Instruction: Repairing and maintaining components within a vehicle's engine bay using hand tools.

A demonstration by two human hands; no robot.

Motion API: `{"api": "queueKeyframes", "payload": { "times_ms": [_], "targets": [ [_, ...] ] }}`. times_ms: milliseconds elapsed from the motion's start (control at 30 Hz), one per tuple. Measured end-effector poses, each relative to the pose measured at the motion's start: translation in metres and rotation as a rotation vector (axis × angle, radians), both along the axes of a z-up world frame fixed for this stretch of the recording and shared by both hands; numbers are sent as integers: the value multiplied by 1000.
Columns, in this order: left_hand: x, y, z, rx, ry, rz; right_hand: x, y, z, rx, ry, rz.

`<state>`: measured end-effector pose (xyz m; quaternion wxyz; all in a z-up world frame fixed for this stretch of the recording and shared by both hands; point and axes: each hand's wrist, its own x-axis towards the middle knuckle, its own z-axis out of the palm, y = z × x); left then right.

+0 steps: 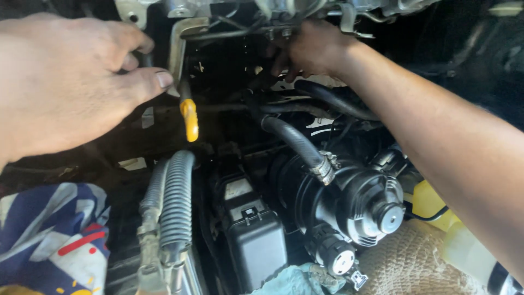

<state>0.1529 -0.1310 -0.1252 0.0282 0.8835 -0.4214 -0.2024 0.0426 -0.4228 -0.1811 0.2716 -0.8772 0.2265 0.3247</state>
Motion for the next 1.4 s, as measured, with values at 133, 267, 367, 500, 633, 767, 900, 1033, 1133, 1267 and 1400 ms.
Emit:
{"api": "queueKeyframes", "payload": {
  "times_ms": [133,267,367,500,633,767,900,1033,1133,1267,1400],
  "targets": [
    [-4,-6,2,73,4,26,-4,-19,-25,-12,-54,243],
    [-2,-2,0,106,33,49,-8,-37,-57,-547,-220,839],
    [-3,-6,9,115,76,82,-3,-16,-31,-630,-263,885],
    [-7,-14,24,234,107,122,1,23,25,-146,30,-56],
    [4,-4,4,126,121,107,-7,-2,21,-242,-44,201],
    [-4,-11,37,261,138,68,-32,15,76,-329,-14,266],
    [-4,-9,41,236,165,157,-46,71,164,-530,424,239],
    [-5,-6,38,194,163,164,-109,59,177,-637,566,269],
    [-7,-11,42,195,162,157,-190,33,176,-520,-244,277],
    [-3,-12,41,168,190,168,-258,34,179,-263,-595,-53],
    [-1,-15,45,177,254,197,-298,59,168,-325,-764,-75]
  ]
}}
